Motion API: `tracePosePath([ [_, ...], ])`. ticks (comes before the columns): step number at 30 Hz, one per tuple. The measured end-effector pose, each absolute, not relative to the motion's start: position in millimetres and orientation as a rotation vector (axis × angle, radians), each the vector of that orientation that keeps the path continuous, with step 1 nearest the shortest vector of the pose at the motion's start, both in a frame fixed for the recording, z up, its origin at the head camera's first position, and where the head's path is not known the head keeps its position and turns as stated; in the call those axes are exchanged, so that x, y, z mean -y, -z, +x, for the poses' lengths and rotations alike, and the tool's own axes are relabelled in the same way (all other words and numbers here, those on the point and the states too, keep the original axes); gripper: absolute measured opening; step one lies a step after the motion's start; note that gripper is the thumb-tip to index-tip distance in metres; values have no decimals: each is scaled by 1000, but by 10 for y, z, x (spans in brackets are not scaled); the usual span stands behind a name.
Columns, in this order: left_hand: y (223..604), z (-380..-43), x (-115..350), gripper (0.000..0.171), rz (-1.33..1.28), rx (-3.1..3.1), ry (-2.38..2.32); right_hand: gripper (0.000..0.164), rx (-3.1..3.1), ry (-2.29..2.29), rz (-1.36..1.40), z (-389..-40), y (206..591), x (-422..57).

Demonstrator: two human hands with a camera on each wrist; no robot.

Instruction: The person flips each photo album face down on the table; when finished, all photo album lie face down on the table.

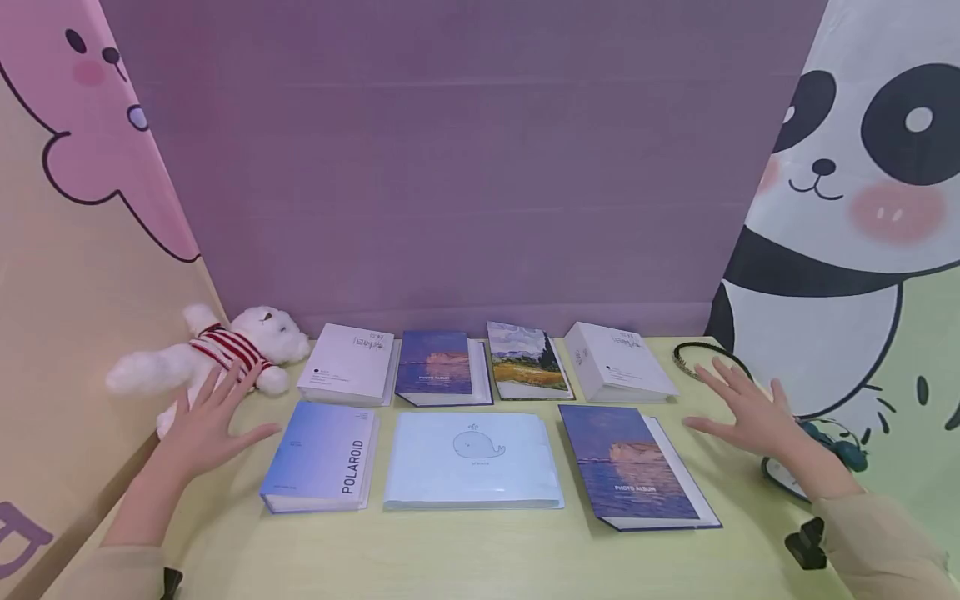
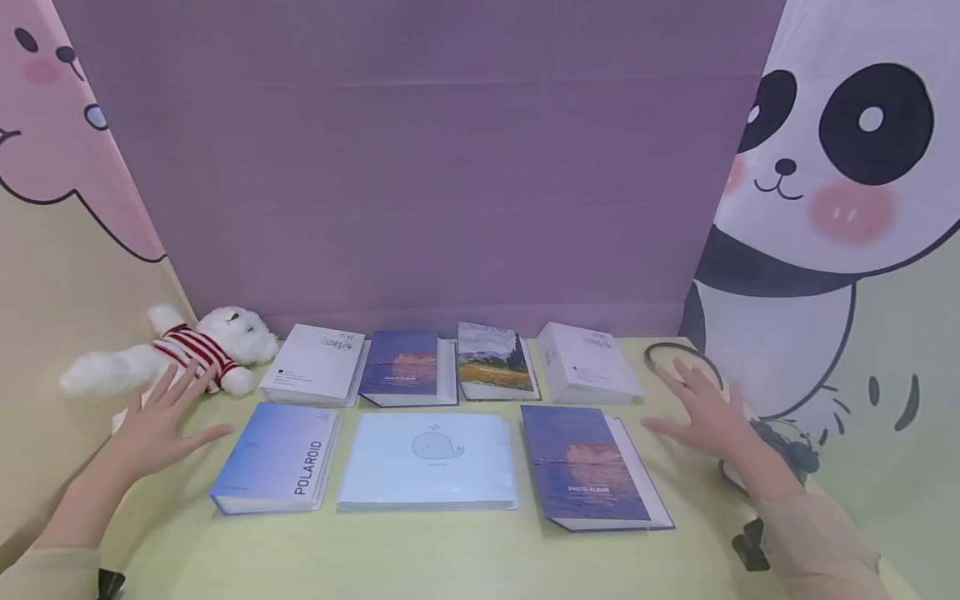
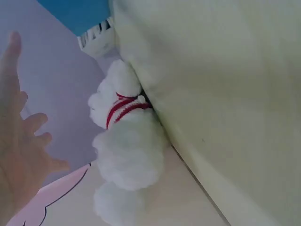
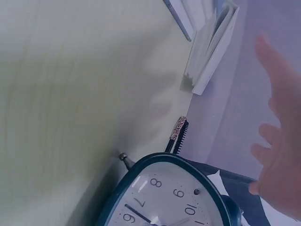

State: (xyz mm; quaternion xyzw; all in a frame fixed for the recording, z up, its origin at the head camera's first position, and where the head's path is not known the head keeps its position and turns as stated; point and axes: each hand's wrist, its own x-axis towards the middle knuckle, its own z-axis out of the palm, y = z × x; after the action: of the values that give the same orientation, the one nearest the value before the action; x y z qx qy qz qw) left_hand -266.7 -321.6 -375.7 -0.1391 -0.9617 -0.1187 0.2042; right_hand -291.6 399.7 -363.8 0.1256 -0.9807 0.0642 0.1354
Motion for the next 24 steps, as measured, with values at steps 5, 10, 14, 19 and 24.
tracePosePath([
  [5,3648,-2736,3069,76,-479,2564,399,80,2776,-271,471,-2972,3565,-3966],
  [10,3490,-2797,2837,61,-493,2604,541,66,2718,-339,515,-3054,3510,-3884],
  [14,3412,-2863,2654,54,-515,2612,568,57,2664,-377,558,-3138,3523,-3792],
  [19,3369,-2984,2418,50,-525,2617,555,50,2648,-390,574,-3224,3574,-3696],
  [24,3353,-3142,2174,48,-583,2601,606,51,2703,-427,523,-3267,3609,-3625],
])
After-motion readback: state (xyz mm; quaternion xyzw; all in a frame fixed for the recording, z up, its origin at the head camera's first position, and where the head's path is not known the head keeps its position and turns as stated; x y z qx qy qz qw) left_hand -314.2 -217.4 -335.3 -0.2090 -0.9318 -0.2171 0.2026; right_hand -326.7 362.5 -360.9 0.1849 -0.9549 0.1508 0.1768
